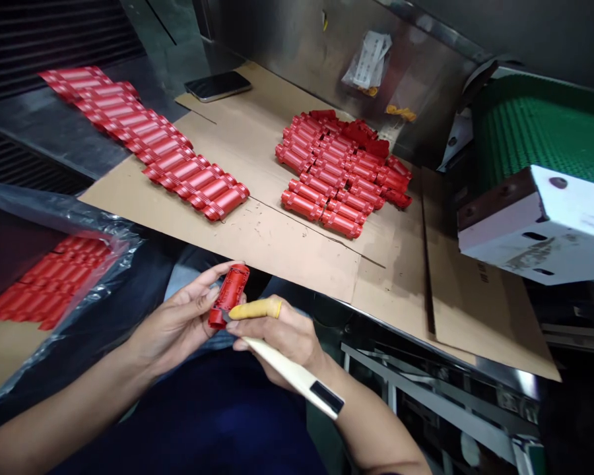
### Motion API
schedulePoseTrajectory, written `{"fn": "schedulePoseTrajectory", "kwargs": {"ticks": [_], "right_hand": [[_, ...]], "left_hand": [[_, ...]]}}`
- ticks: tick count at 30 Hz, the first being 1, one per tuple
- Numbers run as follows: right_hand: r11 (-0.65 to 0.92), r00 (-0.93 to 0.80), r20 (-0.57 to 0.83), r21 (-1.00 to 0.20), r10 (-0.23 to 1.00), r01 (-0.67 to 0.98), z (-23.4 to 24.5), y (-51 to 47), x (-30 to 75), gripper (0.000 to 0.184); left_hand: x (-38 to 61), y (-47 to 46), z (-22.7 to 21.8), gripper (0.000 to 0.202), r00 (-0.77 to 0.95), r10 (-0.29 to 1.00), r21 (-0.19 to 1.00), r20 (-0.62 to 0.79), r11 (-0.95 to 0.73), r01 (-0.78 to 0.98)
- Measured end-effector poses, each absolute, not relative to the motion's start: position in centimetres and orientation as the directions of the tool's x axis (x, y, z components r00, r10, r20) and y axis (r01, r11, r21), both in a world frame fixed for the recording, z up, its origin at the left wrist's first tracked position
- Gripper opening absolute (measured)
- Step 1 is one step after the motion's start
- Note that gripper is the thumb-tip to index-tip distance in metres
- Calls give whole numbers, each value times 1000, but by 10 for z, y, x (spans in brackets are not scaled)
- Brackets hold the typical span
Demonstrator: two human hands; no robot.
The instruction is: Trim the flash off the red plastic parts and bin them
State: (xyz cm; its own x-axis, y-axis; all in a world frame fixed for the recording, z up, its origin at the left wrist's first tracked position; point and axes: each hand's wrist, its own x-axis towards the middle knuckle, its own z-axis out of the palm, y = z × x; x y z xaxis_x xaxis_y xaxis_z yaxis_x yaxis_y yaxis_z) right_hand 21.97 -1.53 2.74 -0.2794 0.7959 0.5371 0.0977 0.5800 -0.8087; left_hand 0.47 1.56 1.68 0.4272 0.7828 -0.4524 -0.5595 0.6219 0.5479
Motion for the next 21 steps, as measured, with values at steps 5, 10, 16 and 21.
{"fn": "schedulePoseTrajectory", "kwargs": {"ticks": [5, 10, 16, 21], "right_hand": [[590, -308, 537, -799, 786, 113, 31, -15, 221, 23], [600, -325, 538, -790, 778, 127, 27, -14, 222, 20], [514, -487, 360, -827, 795, 229, 38, -8, 232, 18], [624, -611, 318, -679, 725, 387, 57, 2, 230, 22]], "left_hand": [[4, 15, 17, 54, 441, 786, 540, -432, 618, -571], [3, 14, 17, 54, 446, 787, 546, -427, 617, -566], [3, 15, 16, 54, 462, 770, 564, -440, 637, -526], [3, 16, 16, 51, 459, 747, 534, -480, 665, -523]]}}
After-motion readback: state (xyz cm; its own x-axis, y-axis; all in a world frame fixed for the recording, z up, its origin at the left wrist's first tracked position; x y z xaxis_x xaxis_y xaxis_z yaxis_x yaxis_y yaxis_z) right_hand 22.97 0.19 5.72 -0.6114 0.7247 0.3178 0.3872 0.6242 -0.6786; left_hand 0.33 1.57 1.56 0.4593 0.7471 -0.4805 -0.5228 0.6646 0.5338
